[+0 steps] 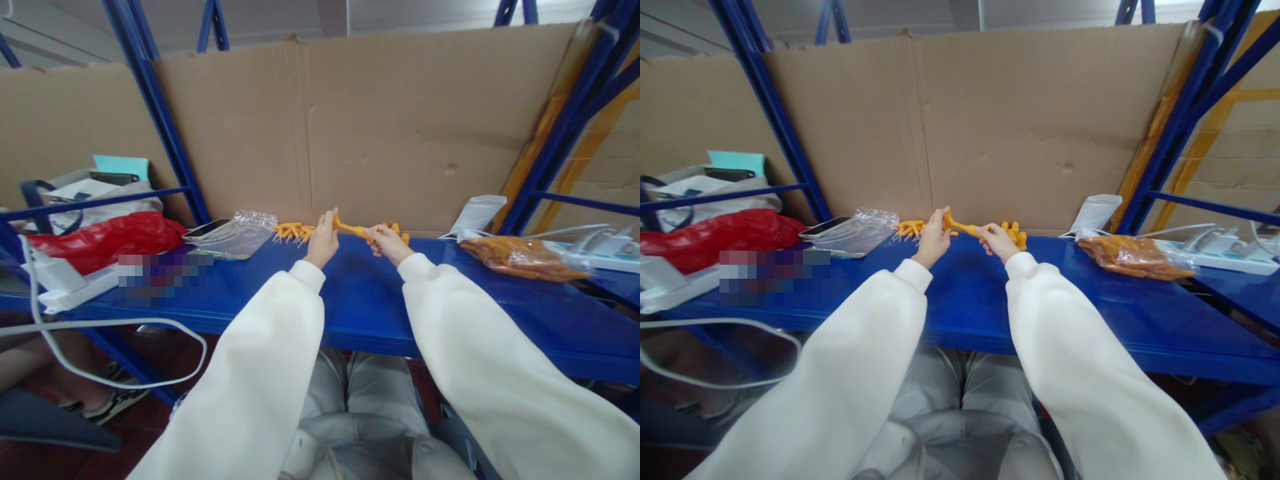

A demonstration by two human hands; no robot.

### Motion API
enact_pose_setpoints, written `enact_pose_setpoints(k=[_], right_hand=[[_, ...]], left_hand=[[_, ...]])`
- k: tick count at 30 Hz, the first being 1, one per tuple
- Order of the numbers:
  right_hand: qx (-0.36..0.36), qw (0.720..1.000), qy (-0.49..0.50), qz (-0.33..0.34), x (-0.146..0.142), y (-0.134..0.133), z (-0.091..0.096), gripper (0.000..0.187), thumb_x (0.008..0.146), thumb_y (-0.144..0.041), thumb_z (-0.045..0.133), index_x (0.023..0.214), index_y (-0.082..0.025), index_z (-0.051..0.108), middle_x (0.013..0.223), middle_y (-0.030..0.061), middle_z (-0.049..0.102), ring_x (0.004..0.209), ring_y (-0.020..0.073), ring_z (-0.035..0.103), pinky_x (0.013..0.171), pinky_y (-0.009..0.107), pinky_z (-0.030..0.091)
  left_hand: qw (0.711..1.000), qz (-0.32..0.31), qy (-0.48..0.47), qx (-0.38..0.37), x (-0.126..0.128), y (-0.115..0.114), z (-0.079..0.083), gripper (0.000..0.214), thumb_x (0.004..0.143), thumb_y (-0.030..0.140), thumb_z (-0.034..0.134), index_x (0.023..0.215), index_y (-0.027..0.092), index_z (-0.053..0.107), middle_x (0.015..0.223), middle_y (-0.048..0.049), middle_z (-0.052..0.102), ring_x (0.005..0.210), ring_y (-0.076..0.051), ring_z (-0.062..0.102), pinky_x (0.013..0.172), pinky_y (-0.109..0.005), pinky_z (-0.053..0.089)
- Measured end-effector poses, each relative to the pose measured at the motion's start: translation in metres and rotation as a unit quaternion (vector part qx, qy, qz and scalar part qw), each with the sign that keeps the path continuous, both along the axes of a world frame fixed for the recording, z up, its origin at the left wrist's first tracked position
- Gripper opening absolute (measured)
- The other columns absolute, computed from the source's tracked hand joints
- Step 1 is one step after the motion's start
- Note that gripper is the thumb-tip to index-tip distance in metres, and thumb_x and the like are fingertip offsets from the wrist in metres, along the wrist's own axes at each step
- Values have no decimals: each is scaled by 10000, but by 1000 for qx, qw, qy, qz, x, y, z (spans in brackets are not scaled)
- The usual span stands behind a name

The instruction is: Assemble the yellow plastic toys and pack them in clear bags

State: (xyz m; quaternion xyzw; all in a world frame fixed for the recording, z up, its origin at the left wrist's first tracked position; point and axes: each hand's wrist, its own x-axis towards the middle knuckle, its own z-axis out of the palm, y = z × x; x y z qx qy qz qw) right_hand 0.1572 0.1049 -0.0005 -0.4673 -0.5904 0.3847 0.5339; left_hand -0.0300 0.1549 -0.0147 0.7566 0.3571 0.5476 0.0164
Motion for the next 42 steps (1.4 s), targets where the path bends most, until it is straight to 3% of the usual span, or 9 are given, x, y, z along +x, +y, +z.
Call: enact_pose_setpoints(k=[9,28,34,42], right_hand=[[64,995,-71,-20,1,5,-1,404,816,-565,718,810,-250,465,626,-51,491,524,98,405,460,201,328],[181,959,-202,-79,5,16,-6,285,903,-526,599,876,-257,507,754,-10,577,675,160,539,650,309,484],[222,923,-290,-123,4,7,-4,215,936,-462,559,987,-254,555,850,46,673,773,225,641,747,375,503],[262,854,-427,-142,6,0,-2,283,981,-433,484,1145,-223,580,1069,151,732,948,306,694,807,431,516]], left_hand=[[1000,-5,-18,-15,2,0,1,550,815,-25,535,1324,182,516,1388,-182,595,1409,-313,524,1198,-533,410],[999,-9,-44,0,3,12,-2,585,816,-27,515,1346,220,491,1352,-133,628,1378,-267,550,1192,-504,438],[998,-13,-50,-24,2,14,-1,594,802,-32,534,1346,203,495,1384,-150,614,1389,-279,543,1200,-513,417],[997,-15,-66,-41,2,14,-2,583,789,-22,570,1316,223,523,1373,-136,632,1343,-283,586,1158,-513,471]])
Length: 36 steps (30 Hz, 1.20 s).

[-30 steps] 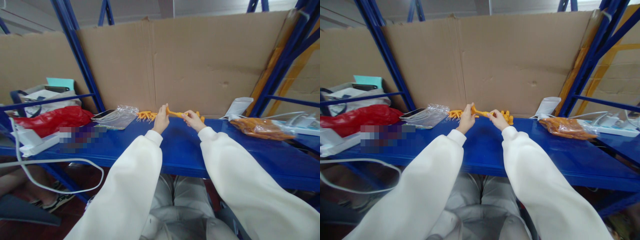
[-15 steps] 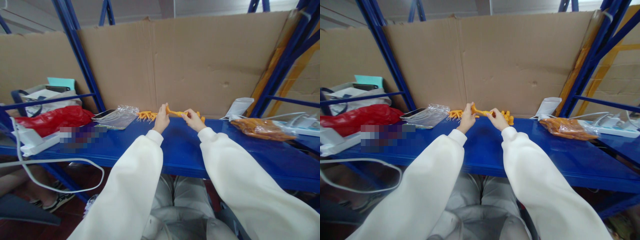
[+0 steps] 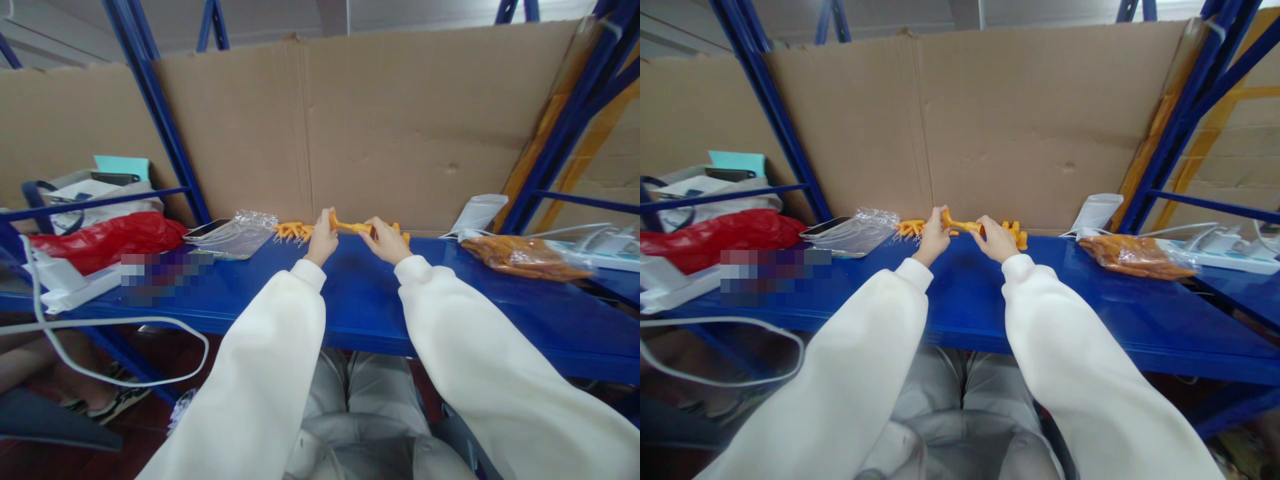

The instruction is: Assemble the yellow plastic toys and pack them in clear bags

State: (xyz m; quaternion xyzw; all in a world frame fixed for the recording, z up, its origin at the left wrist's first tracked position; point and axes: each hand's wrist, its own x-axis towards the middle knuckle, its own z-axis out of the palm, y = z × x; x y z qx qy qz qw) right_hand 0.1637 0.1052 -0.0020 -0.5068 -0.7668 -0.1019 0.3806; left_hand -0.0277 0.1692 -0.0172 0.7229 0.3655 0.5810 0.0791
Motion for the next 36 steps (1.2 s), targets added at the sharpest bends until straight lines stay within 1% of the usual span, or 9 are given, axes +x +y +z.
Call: enact_pose_setpoints(k=[4,8,11,15,21,25,30,33,36], right_hand=[[15,998,-54,-18,1,-3,1,310,998,-434,465,1193,-226,589,1165,157,716,1044,316,687,831,431,523],[20,994,-102,-37,0,-7,3,366,1024,-439,425,1244,-200,593,1218,181,695,1052,327,685,824,427,519],[26,990,-134,-44,-3,-10,6,390,1037,-432,403,1271,-185,593,1219,190,689,1027,326,686,826,423,511],[38,983,-175,-52,-4,-13,9,407,1049,-416,385,1299,-171,592,1193,193,687,1003,325,681,826,418,497],[32,977,-205,-45,-3,-12,10,352,1041,-353,435,1277,-161,612,1173,193,671,1019,320,643,835,410,464],[68,973,-221,-22,1,-8,9,297,1025,-274,461,1255,-177,623,1165,175,670,1076,315,593,874,413,423],[102,964,-245,-23,2,-7,8,305,1000,-169,446,1243,-168,631,1191,174,668,1084,307,564,884,415,381],[104,959,-262,-24,3,-8,9,324,994,-125,410,1214,-166,644,1175,173,671,1073,299,558,887,412,365],[99,956,-274,-25,3,-8,9,338,981,-93,396,1193,-163,649,1164,171,670,1071,293,551,895,408,353]], left_hand=[[1000,4,2,-19,-2,2,0,573,796,-4,592,1301,260,534,1274,-101,677,1254,-287,649,1111,-511,517],[1000,7,-2,-22,-3,4,-2,588,781,-21,602,1285,274,538,1217,-81,693,1215,-287,669,1096,-505,529],[1000,12,-7,-21,-2,4,-2,616,755,-54,592,1283,259,535,1216,-90,691,1207,-287,668,1096,-505,525],[998,24,-7,-51,0,1,-1,612,737,-73,607,1273,213,536,1192,-127,693,1172,-303,674,1084,-530,517],[994,37,-3,-103,1,-1,1,574,733,-64,649,1229,208,555,1067,-101,715,1097,-300,699,1046,-527,528],[990,52,20,-133,0,-7,4,560,755,-51,640,1249,198,555,1076,-100,718,1071,-280,707,1031,-481,536],[981,74,60,-171,0,-14,8,561,780,-19,649,1295,177,545,1108,-115,708,1092,-250,696,1012,-386,529],[974,77,76,-200,0,-15,8,555,778,-2,669,1284,190,547,1089,-94,705,1065,-227,694,978,-354,532],[970,72,73,-221,0,-14,8,544,764,-2,680,1253,204,558,1017,-56,698,1009,-201,701,936,-316,542]])
